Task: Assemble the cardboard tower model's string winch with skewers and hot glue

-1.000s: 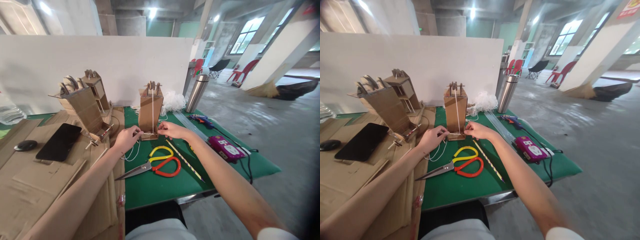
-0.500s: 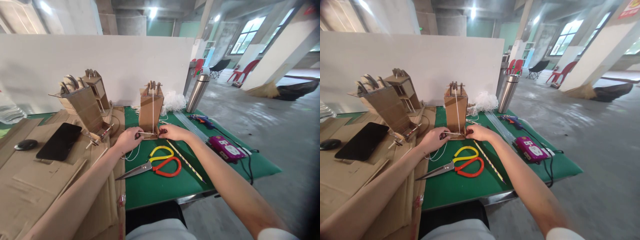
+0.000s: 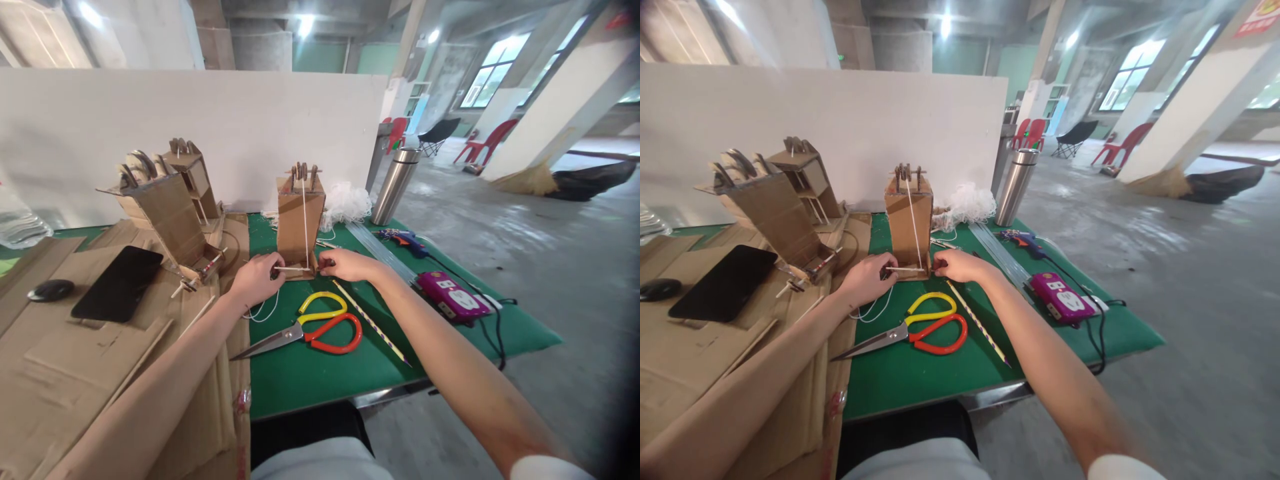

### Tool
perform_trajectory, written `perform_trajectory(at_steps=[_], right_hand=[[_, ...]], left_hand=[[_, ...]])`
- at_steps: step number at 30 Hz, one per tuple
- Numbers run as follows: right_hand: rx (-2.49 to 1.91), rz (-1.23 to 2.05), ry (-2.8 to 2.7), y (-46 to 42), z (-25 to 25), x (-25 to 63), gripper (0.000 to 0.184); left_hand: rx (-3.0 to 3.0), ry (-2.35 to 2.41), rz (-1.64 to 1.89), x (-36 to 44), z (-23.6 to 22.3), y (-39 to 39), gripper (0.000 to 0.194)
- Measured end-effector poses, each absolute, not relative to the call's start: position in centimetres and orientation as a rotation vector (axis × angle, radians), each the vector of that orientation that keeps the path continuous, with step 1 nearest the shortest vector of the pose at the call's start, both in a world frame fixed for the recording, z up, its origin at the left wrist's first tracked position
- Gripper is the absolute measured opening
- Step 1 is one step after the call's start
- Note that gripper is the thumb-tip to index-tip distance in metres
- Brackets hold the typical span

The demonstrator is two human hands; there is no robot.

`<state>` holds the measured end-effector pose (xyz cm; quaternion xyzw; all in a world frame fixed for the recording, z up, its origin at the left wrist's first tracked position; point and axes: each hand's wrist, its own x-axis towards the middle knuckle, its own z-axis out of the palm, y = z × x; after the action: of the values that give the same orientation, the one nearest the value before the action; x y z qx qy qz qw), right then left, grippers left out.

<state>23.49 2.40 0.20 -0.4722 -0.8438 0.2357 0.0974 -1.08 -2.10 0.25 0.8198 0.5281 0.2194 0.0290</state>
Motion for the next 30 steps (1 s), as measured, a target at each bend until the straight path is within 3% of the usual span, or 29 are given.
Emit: perform_trajectory(at_steps=[8, 14, 30], right_hand=[[-1.377, 0.725, -2.504, 2.4, 0.3, 23.6, 0.007], [-1.377, 0.866, -2.296, 1.3, 0.9, 22.8, 0.025], [-1.429, 0.763, -2.352, 1.5, 0.3, 22.2, 0.019]], left_hand=[[2.563, 1.528, 0.75, -1.4, 0.4, -2.0, 0.019], [2.566, 1.551, 0.777, -1.4, 0.5, -2.3, 0.019], [2.344, 1.659, 0.761, -0.9, 1.1, -2.6, 0.019]])
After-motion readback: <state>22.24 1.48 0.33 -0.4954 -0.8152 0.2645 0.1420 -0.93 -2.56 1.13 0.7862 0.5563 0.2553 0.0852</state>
